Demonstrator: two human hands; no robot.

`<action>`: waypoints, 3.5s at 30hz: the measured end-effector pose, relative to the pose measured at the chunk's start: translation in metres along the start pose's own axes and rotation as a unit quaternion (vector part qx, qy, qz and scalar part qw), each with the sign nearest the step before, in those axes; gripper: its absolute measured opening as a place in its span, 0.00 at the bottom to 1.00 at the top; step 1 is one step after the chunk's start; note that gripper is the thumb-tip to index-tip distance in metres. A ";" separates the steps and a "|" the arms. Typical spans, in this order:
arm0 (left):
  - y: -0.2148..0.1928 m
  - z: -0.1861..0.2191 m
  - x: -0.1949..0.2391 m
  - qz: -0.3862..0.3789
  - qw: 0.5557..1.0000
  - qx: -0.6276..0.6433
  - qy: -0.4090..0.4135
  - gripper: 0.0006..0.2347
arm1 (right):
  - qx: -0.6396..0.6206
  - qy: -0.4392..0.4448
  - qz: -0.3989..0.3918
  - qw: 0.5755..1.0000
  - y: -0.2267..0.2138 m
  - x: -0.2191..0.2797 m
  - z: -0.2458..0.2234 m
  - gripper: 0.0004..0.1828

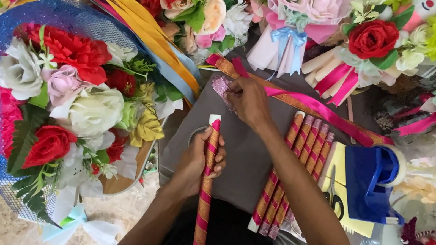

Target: The person wraps a pink and white striped floral stem with a gold ribbon, securing it with tape. They then wrap the same stem with a pink ribbon, securing it with tape as well.

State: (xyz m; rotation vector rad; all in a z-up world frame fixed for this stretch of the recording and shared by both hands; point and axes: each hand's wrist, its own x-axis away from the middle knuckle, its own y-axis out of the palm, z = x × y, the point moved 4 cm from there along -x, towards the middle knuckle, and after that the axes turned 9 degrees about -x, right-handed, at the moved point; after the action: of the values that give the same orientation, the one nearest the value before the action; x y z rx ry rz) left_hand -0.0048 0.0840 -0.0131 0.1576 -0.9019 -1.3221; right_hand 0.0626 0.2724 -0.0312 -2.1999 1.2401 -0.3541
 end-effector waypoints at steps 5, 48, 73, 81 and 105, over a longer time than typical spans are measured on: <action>0.001 -0.003 0.000 -0.006 1.000 0.007 -0.002 0.20 | -0.004 -0.003 -0.008 1.000 -0.003 0.003 -0.008 0.08; 0.130 -0.019 0.023 -0.126 0.960 -0.236 0.086 0.09 | -0.392 0.024 0.219 0.893 -0.160 0.237 -0.093 0.03; 0.173 0.013 0.057 -0.296 0.845 -0.438 0.086 0.15 | -0.256 0.055 0.216 0.941 -0.189 0.269 -0.082 0.09; 0.170 0.013 0.053 -0.312 0.834 -0.451 0.070 0.17 | -0.264 0.069 0.207 0.939 -0.186 0.268 -0.079 0.10; 0.150 0.008 0.050 -0.317 0.753 -0.572 0.081 0.16 | -0.260 0.087 0.190 0.943 -0.151 0.282 -0.055 0.15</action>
State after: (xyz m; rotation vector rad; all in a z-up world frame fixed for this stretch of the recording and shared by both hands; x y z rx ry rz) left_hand 0.1029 0.0862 0.1025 -0.4231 0.2845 -2.2449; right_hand 0.2897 0.0747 0.0886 -2.3039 2.0019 -0.0640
